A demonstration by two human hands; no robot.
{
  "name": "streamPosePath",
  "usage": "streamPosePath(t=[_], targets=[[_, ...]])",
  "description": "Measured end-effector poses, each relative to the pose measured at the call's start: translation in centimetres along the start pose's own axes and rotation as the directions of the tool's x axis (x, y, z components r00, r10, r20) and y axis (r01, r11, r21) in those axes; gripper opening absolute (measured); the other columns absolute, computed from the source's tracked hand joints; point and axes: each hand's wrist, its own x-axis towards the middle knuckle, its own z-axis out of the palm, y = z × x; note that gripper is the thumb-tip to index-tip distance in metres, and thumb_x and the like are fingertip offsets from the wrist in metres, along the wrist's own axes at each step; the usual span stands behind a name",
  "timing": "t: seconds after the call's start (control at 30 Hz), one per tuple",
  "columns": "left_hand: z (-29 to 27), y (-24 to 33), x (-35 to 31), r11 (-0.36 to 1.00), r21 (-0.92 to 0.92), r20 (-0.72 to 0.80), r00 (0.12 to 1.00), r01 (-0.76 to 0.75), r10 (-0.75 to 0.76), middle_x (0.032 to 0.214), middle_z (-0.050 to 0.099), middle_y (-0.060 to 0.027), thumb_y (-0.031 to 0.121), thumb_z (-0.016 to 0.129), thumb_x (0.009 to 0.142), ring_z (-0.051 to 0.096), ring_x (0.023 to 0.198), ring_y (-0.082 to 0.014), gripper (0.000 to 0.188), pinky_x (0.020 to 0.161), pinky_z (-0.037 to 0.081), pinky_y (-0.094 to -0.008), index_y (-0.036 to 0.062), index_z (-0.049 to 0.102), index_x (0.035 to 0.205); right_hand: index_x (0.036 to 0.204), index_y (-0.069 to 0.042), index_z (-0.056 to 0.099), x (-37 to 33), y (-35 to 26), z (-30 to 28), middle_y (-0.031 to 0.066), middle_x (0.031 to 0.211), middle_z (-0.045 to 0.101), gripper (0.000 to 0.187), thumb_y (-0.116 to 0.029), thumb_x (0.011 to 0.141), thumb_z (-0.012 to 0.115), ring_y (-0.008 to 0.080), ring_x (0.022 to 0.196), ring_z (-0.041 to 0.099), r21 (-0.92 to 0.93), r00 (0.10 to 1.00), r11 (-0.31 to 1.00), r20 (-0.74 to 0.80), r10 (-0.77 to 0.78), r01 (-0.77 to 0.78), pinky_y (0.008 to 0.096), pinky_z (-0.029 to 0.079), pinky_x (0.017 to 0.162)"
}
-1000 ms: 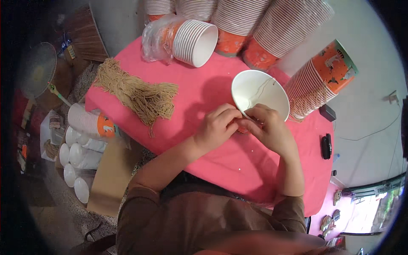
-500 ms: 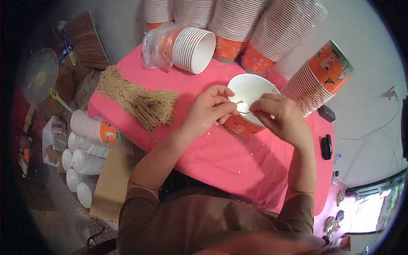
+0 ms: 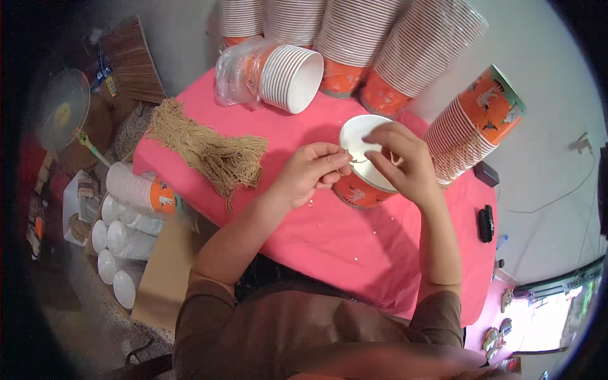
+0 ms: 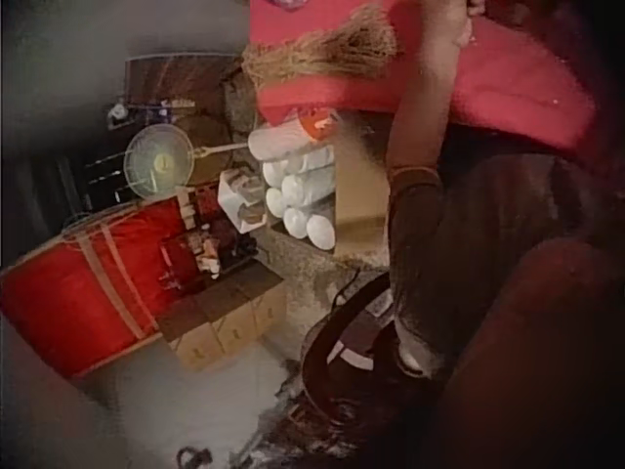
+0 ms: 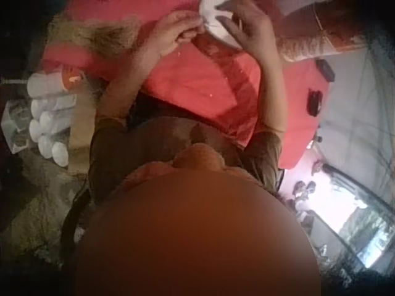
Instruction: The person is manually attaching and tying thin strings to decorative paper buckets as part of a packaging process.
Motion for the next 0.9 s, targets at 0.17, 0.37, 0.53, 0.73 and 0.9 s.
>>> streamPosePath(t=[0.17, 0.37, 0.53, 0.73, 0.9], targets=[[0.3, 0.3, -0.2, 0.997, -0.044, -0.052, 0.997, 0.059, -0.061, 0.082, 0.062, -0.0029, 0.018, 0.062, 0.093, 0.042, 0.056, -0.0015, 0.019, 0.046, 0.029, -0.0157, 0.0028, 0.061, 0.103, 0.093, -0.004, 0.067, -0.8, -0.2, 0.8, 0.0098, 0.086, 0.066, 0.022, -0.004, 0.072, 0.071, 0.0261, 0.069, 0.064, -0.119, 0.988, 0.981, 0.027, -0.152, 0.154, 0.0342, 0.050, 0.059], [0.3, 0.3, -0.1, 0.989, -0.110, 0.011, 0.995, 0.101, -0.101, 0.082, 0.062, -0.0038, 0.016, 0.060, 0.093, 0.040, 0.056, -0.0015, 0.019, 0.046, 0.027, -0.0156, 0.0031, 0.059, 0.108, 0.086, -0.003, 0.061, -0.8, 0.1, 1.0, 0.0100, 0.078, 0.061, 0.019, -0.002, 0.069, 0.069, 0.0295, 0.066, 0.061, -0.229, 0.962, 0.935, 0.034, -0.271, 0.271, 0.0383, 0.048, 0.058], [-0.1, 0.5, -0.5, 0.984, 0.164, 0.075, 0.995, -0.069, 0.058, 0.093, 0.065, -0.0065, 0.013, 0.057, 0.094, 0.046, 0.063, -0.0019, 0.024, 0.055, 0.037, -0.0165, 0.0013, 0.056, 0.115, 0.087, -0.003, 0.054, -0.7, 0.3, -0.4, 0.0124, 0.078, 0.057, 0.015, 0.000, 0.075, 0.063, 0.0338, 0.070, 0.059, -0.201, 0.978, 0.957, 0.026, -0.209, 0.210, 0.0404, 0.046, 0.060], [-0.2, -0.5, -0.4, 0.862, 0.456, 0.046, 0.973, -0.224, 0.228, 0.097, 0.065, -0.0030, 0.008, 0.059, 0.092, 0.058, 0.085, -0.0072, 0.018, 0.079, 0.048, -0.0228, 0.0008, 0.060, 0.109, 0.088, -0.001, 0.054, -0.2, -1.1, -1.8, 0.0141, 0.080, 0.056, 0.012, -0.004, 0.081, 0.063, 0.0350, 0.072, 0.059, -0.160, 0.995, 0.982, 0.015, -0.096, 0.097, 0.0400, 0.047, 0.064], [0.5, 0.0, -0.6, 0.875, 0.412, 0.050, 0.965, -0.254, 0.257, 0.084, 0.058, 0.0038, 0.010, 0.058, 0.094, 0.052, 0.073, -0.0031, 0.014, 0.065, 0.043, -0.0190, 0.0028, 0.061, 0.106, 0.084, -0.003, 0.055, 0.4, -1.1, -0.8, 0.0127, 0.077, 0.056, 0.009, -0.007, 0.081, 0.063, 0.0330, 0.070, 0.058, -0.136, 0.976, 0.968, 0.073, -0.204, 0.213, 0.0400, 0.045, 0.059]])
